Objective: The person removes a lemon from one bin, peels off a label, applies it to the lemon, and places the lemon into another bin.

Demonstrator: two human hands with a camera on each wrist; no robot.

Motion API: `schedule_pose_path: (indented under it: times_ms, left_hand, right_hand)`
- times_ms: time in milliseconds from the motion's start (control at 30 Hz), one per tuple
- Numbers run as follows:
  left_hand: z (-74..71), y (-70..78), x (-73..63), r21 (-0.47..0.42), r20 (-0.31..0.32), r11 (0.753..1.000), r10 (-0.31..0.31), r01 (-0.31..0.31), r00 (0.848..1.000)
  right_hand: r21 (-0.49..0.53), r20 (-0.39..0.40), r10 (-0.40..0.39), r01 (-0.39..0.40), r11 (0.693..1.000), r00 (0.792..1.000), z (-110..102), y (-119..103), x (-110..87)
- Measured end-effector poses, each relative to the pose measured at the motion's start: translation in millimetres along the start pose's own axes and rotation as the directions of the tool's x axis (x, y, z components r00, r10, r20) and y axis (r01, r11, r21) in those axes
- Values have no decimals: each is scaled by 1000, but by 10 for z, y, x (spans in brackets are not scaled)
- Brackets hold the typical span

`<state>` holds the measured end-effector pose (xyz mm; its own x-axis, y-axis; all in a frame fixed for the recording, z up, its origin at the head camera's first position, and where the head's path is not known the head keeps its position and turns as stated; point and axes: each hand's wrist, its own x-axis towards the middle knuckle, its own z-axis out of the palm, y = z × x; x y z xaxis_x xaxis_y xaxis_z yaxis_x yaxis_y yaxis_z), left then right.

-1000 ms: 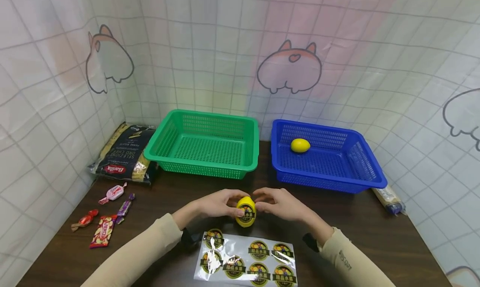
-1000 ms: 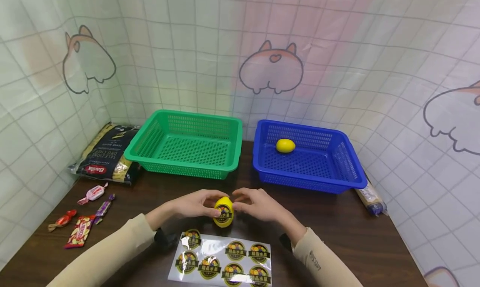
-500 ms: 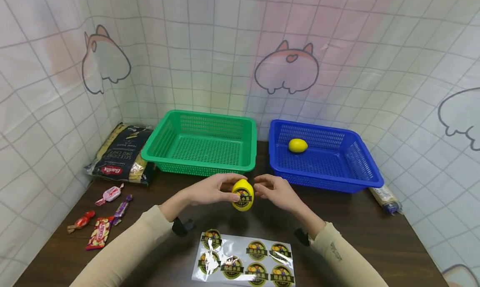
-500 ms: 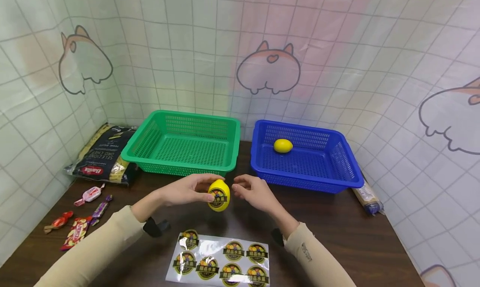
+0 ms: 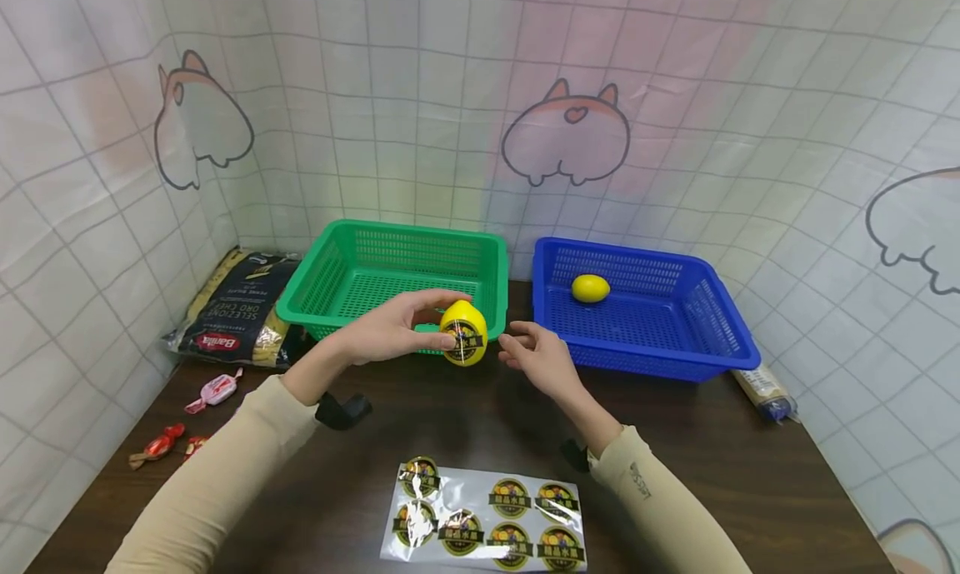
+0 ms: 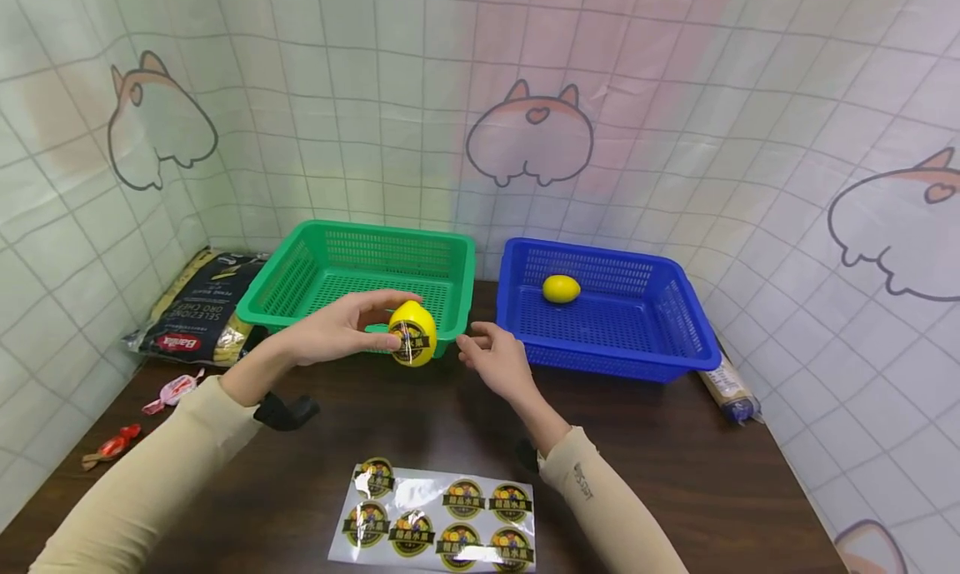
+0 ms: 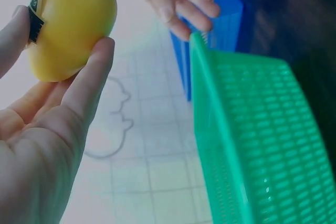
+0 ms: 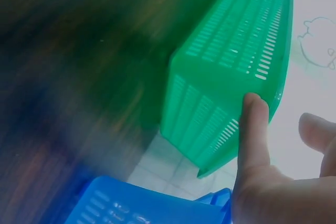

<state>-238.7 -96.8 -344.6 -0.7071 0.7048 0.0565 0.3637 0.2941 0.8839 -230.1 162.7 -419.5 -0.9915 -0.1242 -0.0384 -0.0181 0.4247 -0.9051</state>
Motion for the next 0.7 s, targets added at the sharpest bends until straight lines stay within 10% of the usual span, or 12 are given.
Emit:
schedule_pose_path:
  times_ms: [433,700]
  left_hand:
    - [-542,171,9,40,-165,999,15,-9,986]
    - [-911,-23,271,27,-212,996,-82,90,974]
  right_hand:
    - [41,-5,15,-15,999,1000,46,-9,242]
    - [176,46,62,-69,982,997,19,-8,288]
